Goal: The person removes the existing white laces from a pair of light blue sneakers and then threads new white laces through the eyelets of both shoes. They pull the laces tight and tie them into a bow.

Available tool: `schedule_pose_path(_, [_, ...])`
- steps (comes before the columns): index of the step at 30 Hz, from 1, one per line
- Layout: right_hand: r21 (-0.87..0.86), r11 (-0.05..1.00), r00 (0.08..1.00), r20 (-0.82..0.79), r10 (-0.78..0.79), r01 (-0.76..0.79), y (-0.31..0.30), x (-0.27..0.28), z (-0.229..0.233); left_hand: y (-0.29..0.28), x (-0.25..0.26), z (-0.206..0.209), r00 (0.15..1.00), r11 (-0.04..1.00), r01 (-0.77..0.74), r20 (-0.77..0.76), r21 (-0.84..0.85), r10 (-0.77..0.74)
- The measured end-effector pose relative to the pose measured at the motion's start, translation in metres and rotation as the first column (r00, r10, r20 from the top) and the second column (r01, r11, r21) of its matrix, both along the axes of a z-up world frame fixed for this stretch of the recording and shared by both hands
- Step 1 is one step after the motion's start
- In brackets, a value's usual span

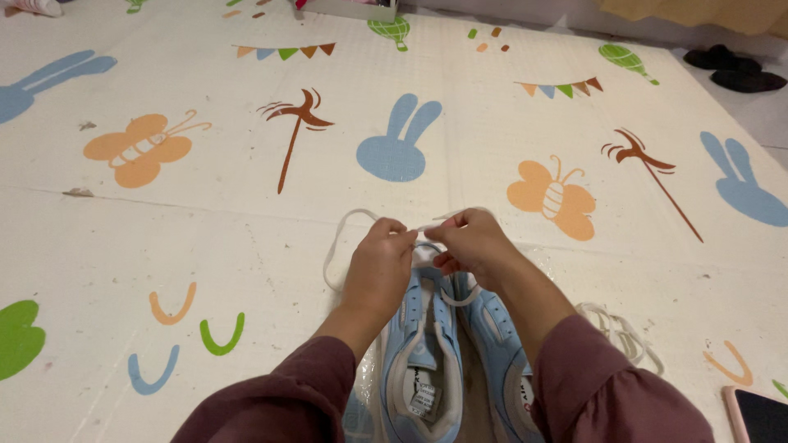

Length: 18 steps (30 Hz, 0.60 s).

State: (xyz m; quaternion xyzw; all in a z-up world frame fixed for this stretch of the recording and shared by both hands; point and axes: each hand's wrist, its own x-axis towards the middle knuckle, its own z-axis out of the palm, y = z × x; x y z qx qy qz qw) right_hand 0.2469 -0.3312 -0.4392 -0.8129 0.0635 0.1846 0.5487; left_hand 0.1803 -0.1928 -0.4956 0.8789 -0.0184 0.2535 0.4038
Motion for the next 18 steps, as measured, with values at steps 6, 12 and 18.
schedule_pose_path(6, [0.41, 0.895, 0.956, -0.15, 0.253, -0.173, -0.01, 0.014, -0.001, -0.002, 0.006, 0.009, 0.996, 0.999, 0.043, 0.071, 0.03, -0.045])
schedule_pose_path(12, [0.591, 0.801, 0.906, -0.281, 0.316, -0.096, -0.024, 0.023, -0.013, 0.003, -0.005, 0.017, 0.965, 0.976, 0.214, 0.148, 0.04, -0.217])
schedule_pose_path(18, [0.439, 0.875, 0.917, -0.229, 0.328, -0.203, -0.031, 0.029, -0.034, 0.002, -0.011, 0.016, 0.956, 0.961, 0.275, 0.114, -0.012, -0.272])
